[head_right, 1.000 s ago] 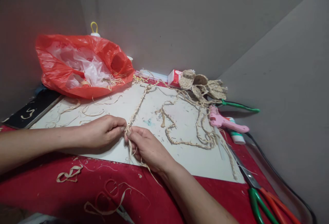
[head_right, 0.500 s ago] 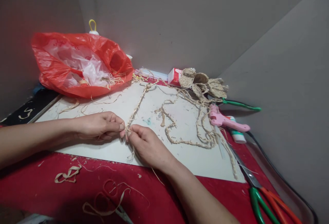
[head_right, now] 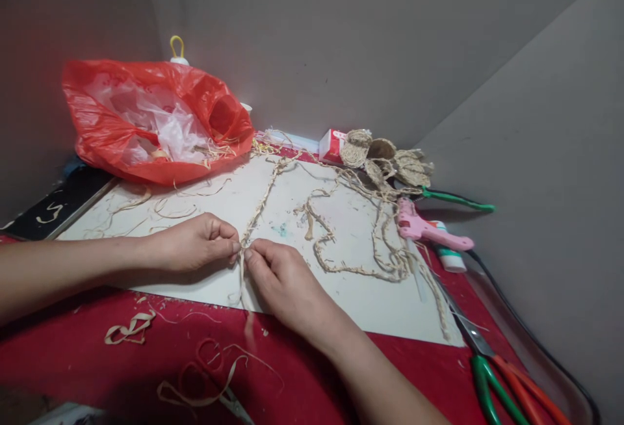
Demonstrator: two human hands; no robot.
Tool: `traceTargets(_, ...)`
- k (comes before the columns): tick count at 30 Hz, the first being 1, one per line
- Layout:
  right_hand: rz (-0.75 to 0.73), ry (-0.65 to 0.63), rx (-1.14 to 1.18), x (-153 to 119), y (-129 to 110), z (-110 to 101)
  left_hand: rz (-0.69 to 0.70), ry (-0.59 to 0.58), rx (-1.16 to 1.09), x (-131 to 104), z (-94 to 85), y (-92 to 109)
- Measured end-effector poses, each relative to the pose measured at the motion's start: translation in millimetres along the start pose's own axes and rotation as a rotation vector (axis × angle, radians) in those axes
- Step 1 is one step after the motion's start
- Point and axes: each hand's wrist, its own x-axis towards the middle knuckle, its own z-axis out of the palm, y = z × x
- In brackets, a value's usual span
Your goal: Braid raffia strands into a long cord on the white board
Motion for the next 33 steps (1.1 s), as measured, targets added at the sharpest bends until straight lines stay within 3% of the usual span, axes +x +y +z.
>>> traceTargets(5,-0.018,-0.042,0.086,-7.2,-7.7,15.3,0.038,-0.028,-0.159,-0.6,6.8,-0.1)
traceTargets(12,-0.072,0.01,-0.312,-11.8,-1.1,27.1,-0.039,-0.058,-0.497,1.3,10.9,-8.3)
traceTargets(17,-0.081,0.023,-0.55,-11.8,-2.5,26.8,-0.008,-0.092,-0.525,-0.4,11.0,-9.7)
traceTargets(24,-0.146,-0.008,-0.617,-12.1,-5.0,30.2,0.113,-0.1,-0.487,2.6,12.1,-17.1)
traceTargets(28,-0.235,-0.248,-0.463,-17.2,-13.1,26.4,0.091,-0.064,-0.352,2.1,9.5,-17.1)
traceTargets(32,-0.188,-0.718,-0.013,-20.4,-15.0,2.2,0.077,-0.047,-0.282,-1.3,6.1,-9.6)
traceTargets(33,-0.132,-0.751,0.117,-19.0,-12.3,-5.8,0.073,-0.045,-0.278,-1.8,5.4,-8.0)
